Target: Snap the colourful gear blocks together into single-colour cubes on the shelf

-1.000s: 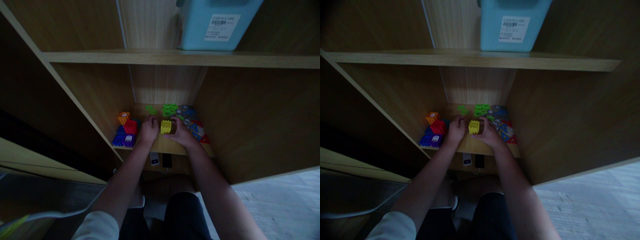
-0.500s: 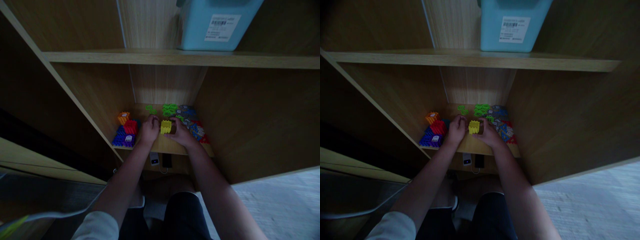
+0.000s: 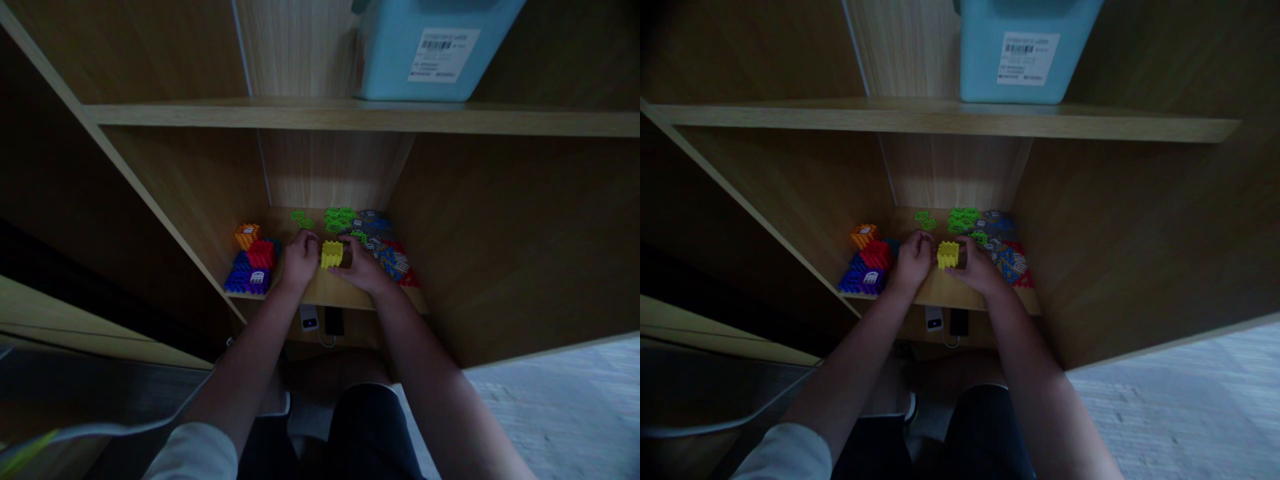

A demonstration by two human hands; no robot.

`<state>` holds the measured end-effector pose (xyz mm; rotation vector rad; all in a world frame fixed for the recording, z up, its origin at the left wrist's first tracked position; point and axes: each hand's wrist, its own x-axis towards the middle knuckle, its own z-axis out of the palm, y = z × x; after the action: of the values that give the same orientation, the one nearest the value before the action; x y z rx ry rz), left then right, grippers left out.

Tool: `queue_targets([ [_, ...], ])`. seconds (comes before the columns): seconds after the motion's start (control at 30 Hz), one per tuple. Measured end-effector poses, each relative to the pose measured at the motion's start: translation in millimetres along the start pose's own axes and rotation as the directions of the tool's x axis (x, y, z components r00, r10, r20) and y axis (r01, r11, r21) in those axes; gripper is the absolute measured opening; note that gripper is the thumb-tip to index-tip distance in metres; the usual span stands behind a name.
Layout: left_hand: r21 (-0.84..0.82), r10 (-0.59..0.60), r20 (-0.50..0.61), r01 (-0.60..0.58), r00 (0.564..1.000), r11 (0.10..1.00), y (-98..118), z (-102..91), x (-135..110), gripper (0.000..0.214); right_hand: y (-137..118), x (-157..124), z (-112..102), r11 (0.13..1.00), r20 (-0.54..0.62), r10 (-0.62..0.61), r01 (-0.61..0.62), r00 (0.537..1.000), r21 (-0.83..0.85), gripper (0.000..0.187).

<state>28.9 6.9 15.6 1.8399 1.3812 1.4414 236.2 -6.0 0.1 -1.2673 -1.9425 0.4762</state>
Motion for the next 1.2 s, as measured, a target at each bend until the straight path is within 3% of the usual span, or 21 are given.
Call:
queue_targets([
  [0.43, 0.012, 0.012, -0.029, -0.011, 1.0, 1.0, -2.7, 0.5, 0.8, 0.022, 4.7, 0.9, 2.3, 1.0, 0.014, -0.028, 0.028, 1.0, 0.005, 0.089],
  [0.63, 0.076, 0.121, -0.114, -0.113, 0.986, 0.991, 7.5, -5.6, -2.3, 0.021, 2.3, 0.8, 1.7, 1.0, 0.016, -0.007, 0.007, 1.0, 0.011, 0.087],
  [0.77, 0.078, 0.242, -0.158, -0.232, 0.957, 0.97, 27.7, -15.7, -20.8, 0.022, 2.8, 0.6, 2.5, 1.0, 0.02, 0.003, -0.004, 1.0, 0.022, 0.088],
  [0.87, 0.015, 0.286, -0.126, -0.287, 0.95, 0.958, 47.0, -23.9, -55.2, 0.022, 2.6, 0.6, 3.5, 0.999, 0.022, 0.016, -0.017, 1.0, 0.043, 0.091],
  [0.97, -0.078, 0.384, 0.018, -0.382, 0.923, 0.921, 62.1, -31.9, -103.5, 0.019, 1.3, 0.5, 4.3, 0.997, 0.031, 0.038, -0.04, 0.999, 0.067, 0.092],
  [1.03, -0.103, 0.456, 0.167, -0.444, 0.874, 0.89, 66.0, -37.9, -138.4, 0.016, 0.2, 0.3, 4.5, 0.996, 0.034, 0.057, -0.059, 0.998, 0.06, 0.093],
  [1.1, -0.104, 0.495, 0.374, -0.495, 0.784, 0.863, 63.4, -45.0, -172.6, 0.017, -0.8, 0.0, 4.7, 0.997, 0.034, 0.065, -0.066, 0.997, 0.049, 0.092],
  [1.13, -0.101, 0.494, 0.49, -0.516, 0.719, 0.851, 59.6, -48.8, -189.0, 0.017, -1.1, -0.1, 4.8, 0.997, 0.037, 0.064, -0.065, 0.997, 0.049, 0.092],
  [1.2, -0.041, 0.382, 0.698, -0.499, 0.605, 0.865, 47.9, -56.7, -220.2, 0.012, -1.5, -0.2, 5.1, 0.997, 0.04, 0.057, -0.06, 0.998, 0.052, 0.091],
])
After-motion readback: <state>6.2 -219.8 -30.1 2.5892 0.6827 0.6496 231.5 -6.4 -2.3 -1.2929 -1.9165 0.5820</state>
